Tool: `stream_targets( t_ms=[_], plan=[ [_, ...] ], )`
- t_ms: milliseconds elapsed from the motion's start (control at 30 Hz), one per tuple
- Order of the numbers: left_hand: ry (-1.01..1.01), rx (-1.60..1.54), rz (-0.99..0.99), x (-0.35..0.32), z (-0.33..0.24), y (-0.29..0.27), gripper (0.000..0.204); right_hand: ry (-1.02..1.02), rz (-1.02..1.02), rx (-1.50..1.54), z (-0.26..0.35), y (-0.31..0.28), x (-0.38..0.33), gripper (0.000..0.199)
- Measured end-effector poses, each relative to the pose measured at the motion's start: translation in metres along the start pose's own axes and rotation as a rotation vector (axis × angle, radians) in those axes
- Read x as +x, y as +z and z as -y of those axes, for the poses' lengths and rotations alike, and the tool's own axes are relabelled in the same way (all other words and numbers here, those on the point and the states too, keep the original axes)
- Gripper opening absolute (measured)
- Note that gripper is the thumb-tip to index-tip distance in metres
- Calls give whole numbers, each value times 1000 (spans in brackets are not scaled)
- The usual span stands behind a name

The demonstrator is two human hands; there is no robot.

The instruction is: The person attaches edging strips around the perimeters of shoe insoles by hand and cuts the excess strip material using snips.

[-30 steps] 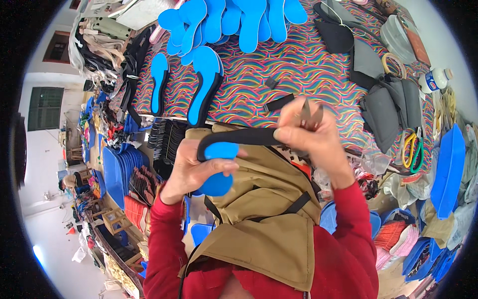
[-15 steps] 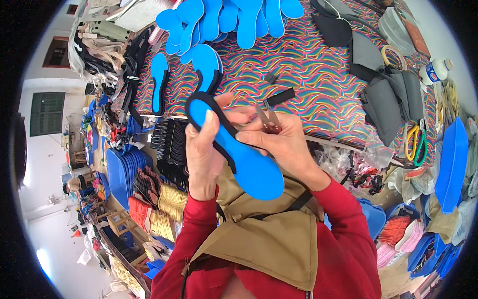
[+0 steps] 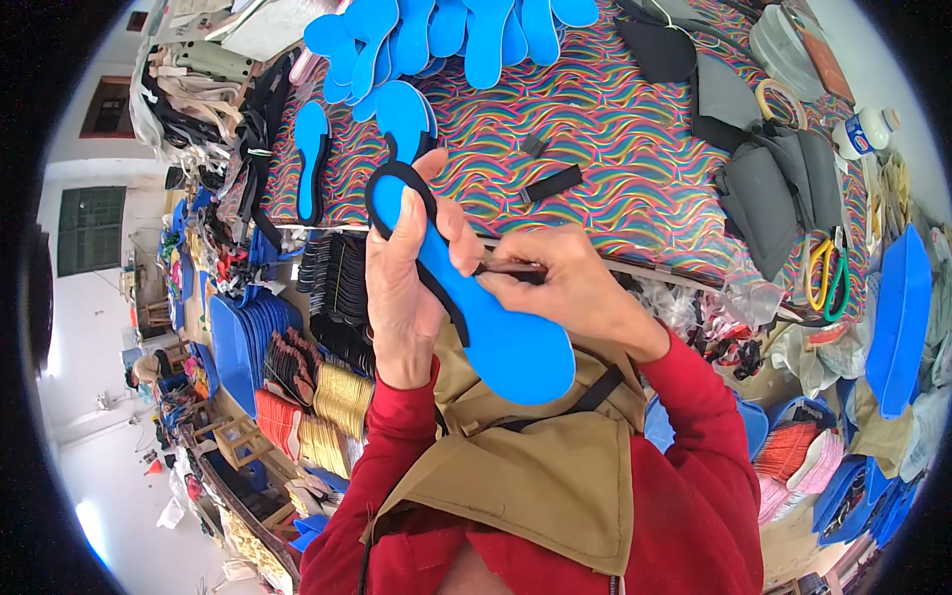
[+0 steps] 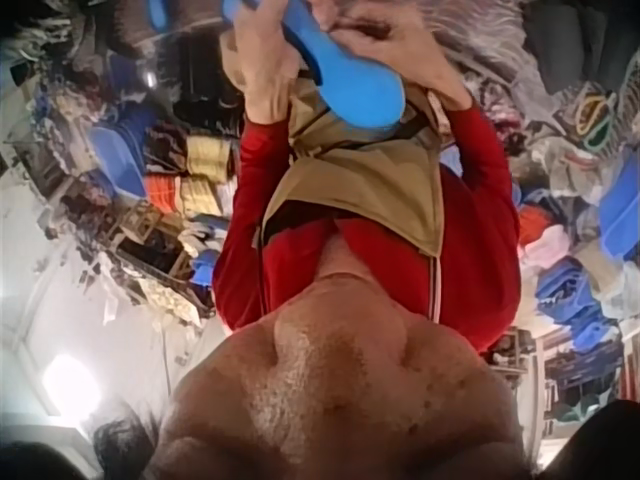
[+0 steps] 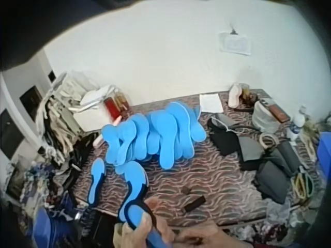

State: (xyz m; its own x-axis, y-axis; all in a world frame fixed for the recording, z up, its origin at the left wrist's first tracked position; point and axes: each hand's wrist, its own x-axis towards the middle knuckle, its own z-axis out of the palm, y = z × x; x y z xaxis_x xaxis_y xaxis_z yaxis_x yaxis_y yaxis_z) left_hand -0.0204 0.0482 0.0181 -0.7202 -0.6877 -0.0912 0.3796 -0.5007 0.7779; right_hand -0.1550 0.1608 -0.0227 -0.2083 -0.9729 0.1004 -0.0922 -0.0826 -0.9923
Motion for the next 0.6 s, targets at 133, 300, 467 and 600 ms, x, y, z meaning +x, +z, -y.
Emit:
stream_targets(
  t_ms=[133,300,467,600],
  plan=[
    [64,74,33,3,8,12,54,-77,-63,124,6,-2,8,10],
    [4,223,50,-11,25,-3,40,-29,-110,150,2,4,13,12],
    [223,259,-40,-9,3,-6,24,122,14,303,7,-16,6,24],
    [156,297,-74,-11,-6,-2,19,-79,-53,79,-2,-5,0,38]
  ],
)
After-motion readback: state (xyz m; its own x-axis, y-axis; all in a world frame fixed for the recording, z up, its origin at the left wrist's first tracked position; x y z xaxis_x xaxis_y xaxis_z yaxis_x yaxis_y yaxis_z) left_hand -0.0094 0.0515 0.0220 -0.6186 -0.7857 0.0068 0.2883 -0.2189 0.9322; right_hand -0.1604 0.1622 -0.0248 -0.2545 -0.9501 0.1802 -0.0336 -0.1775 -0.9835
